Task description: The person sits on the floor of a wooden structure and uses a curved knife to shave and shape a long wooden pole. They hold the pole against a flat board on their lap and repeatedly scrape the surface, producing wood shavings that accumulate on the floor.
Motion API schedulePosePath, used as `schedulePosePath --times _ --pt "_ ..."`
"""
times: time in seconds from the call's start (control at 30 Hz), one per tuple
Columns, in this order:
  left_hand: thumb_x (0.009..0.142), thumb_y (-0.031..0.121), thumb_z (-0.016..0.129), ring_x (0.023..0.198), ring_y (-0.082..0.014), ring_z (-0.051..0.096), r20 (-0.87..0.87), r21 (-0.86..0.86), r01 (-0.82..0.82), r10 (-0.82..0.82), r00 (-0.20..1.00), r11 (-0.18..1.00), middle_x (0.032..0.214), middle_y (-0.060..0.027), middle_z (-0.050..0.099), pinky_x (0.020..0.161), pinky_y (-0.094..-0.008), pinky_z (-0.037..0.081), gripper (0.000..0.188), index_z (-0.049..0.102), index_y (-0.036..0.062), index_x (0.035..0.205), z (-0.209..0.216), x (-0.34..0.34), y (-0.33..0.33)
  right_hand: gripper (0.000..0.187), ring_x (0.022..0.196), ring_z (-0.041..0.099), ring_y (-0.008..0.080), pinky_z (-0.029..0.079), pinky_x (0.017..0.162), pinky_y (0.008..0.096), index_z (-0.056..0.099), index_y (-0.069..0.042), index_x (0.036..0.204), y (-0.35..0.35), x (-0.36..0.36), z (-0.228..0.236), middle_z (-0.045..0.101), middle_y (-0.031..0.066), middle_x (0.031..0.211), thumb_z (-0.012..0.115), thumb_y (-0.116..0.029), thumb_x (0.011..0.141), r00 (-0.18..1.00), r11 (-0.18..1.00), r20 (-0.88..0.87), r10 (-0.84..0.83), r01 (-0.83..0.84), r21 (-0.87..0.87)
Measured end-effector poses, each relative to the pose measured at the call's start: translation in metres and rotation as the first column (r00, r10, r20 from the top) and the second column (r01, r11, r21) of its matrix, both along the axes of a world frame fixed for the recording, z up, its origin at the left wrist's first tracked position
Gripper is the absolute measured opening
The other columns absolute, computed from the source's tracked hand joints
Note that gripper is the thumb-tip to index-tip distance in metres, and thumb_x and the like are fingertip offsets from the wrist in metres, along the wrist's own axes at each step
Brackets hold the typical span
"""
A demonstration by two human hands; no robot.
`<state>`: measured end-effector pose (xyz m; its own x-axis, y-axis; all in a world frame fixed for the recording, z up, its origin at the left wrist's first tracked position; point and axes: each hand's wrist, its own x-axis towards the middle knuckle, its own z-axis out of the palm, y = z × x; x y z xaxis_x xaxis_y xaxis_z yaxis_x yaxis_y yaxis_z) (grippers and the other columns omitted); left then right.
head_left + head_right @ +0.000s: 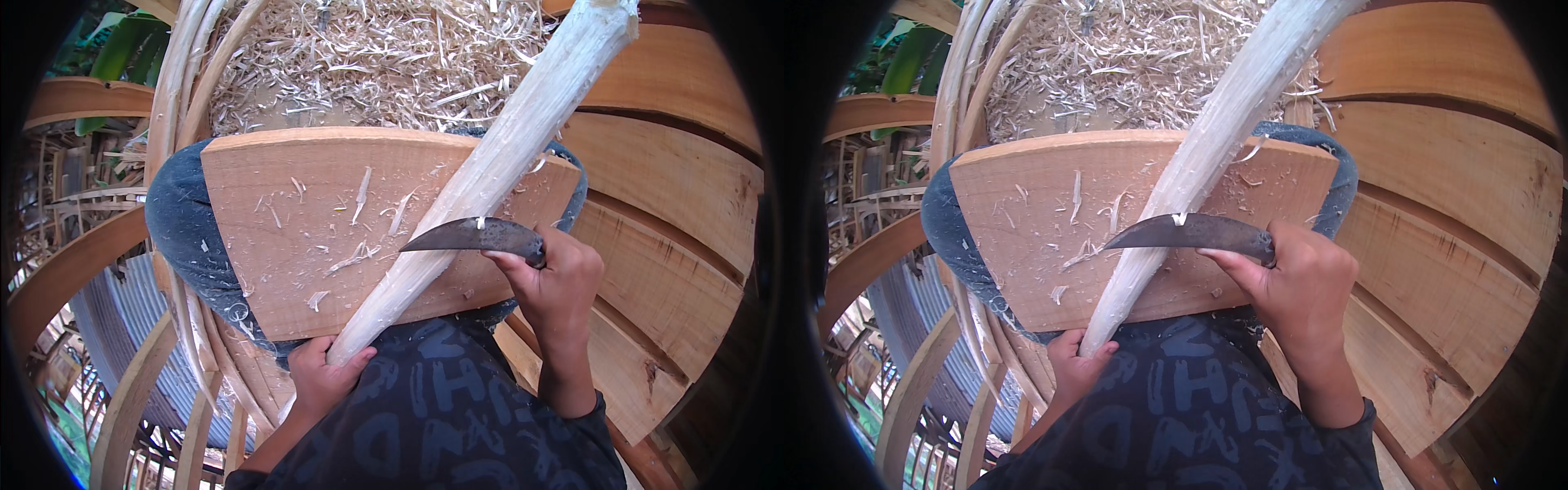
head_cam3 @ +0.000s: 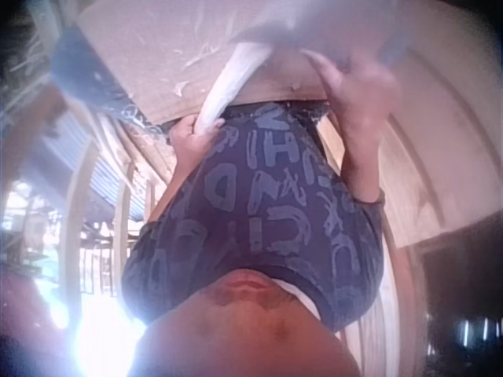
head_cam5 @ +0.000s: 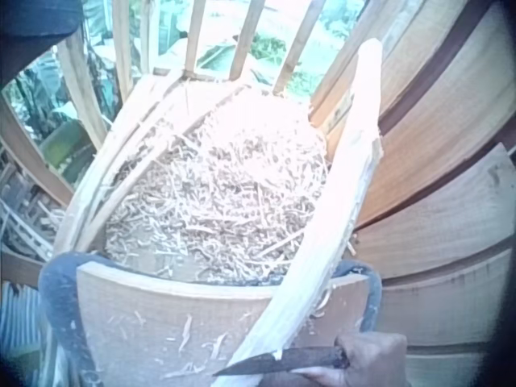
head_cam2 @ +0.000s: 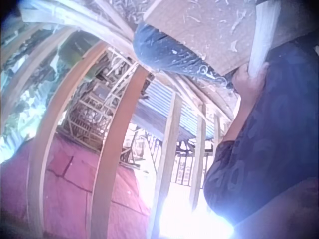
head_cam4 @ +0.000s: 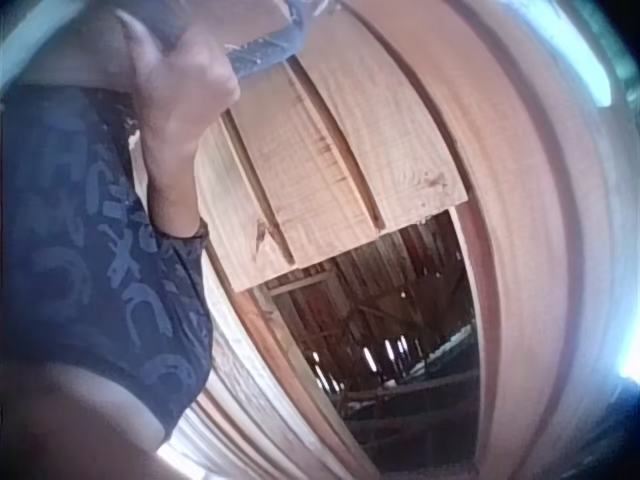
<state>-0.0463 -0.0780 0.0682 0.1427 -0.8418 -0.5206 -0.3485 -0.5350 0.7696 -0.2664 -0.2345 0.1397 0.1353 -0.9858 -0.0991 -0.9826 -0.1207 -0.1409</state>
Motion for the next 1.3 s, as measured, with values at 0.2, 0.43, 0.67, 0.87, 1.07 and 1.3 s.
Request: schedulePosePath --times 0.2,0.43,0.67,0.87,1.07,1.3 --pt "0.062 0.038 0.077 0.051 -0.0285 0.059 0.018 -0.031 0.011 -0.011 1.000 0.999 0.056 -0.0144 0.058 0.050 -0.0329 0.045 0.043 0.062 -0.0015 0.069 -0.002 0.000 0.001 0.057 0.040 0.042 0.0211 0.033 0.040 0.0326 0.046 -0.003 0.051 -0.018 -0.024 -0.004 0.042 0.0084 0.044 0.064 -0.053 0.072 0.979 0.976 0.115 -0.170 0.184 -0.120" --pt "0.062 0.040 0.077 0.052 -0.0221 0.059 0.089 -0.059 0.081 -0.075 0.993 0.995 0.057 -0.0125 0.058 0.051 -0.0292 0.043 0.048 0.061 -0.0045 0.072 -0.007 0.004 0.006 0.061 0.047 0.031 0.0069 0.024 0.042 0.0267 0.042 -0.003 0.051 -0.050 -0.063 0.028 0.034 -0.0030 0.048 0.053 -0.054 0.082 0.870 0.886 0.243 -0.429 0.458 -0.077" --pt "0.059 0.036 0.079 0.057 -0.0287 0.061 0.008 -0.021 0.047 -0.047 0.999 0.999 0.063 -0.0144 0.061 0.055 -0.0334 0.046 0.043 0.063 -0.0010 0.074 -0.008 0.003 0.005 0.054 0.043 0.044 0.0243 0.035 0.043 0.0316 0.051 -0.002 0.058 0.011 -0.005 0.002 0.041 0.0092 0.048 0.066 -0.052 0.069 0.973 0.979 0.224 -0.061 0.015 0.202" --pt "0.059 0.036 0.079 0.056 -0.0284 0.060 0.054 0.014 0.035 -0.036 0.998 0.999 0.061 -0.0144 0.060 0.055 -0.0335 0.046 0.044 0.063 -0.0024 0.074 -0.006 0.003 0.009 0.056 0.041 0.046 0.0284 0.037 0.039 0.0340 0.044 -0.005 0.051 -0.016 -0.017 -0.002 0.043 0.0107 0.045 0.072 -0.053 0.058 0.994 0.999 0.103 -0.037 0.035 0.019" --pt "0.060 0.034 0.079 0.054 -0.0272 0.060 0.005 0.022 -0.043 0.043 0.999 0.999 0.059 -0.0145 0.060 0.053 -0.0325 0.046 0.042 0.063 -0.0029 0.072 -0.006 0.000 0.007 0.057 0.041 0.046 0.0285 0.036 0.039 0.0339 0.043 -0.005 0.051 -0.030 -0.018 -0.005 0.044 0.0115 0.046 0.071 -0.054 0.058 0.999 0.999 0.041 0.028 -0.026 -0.042" --pt "0.063 0.032 0.078 0.054 -0.0269 0.060 0.001 0.021 -0.018 0.018 1.000 1.000 0.058 -0.0151 0.059 0.052 -0.0313 0.045 0.039 0.062 -0.0030 0.070 -0.003 0.000 0.004 0.058 0.043 0.048 0.0305 0.037 0.040 0.0347 0.046 -0.005 0.052 -0.040 -0.020 -0.001 0.045 0.0126 0.047 0.067 -0.058 0.060 0.999 0.995 0.027 0.043 -0.041 -0.089"
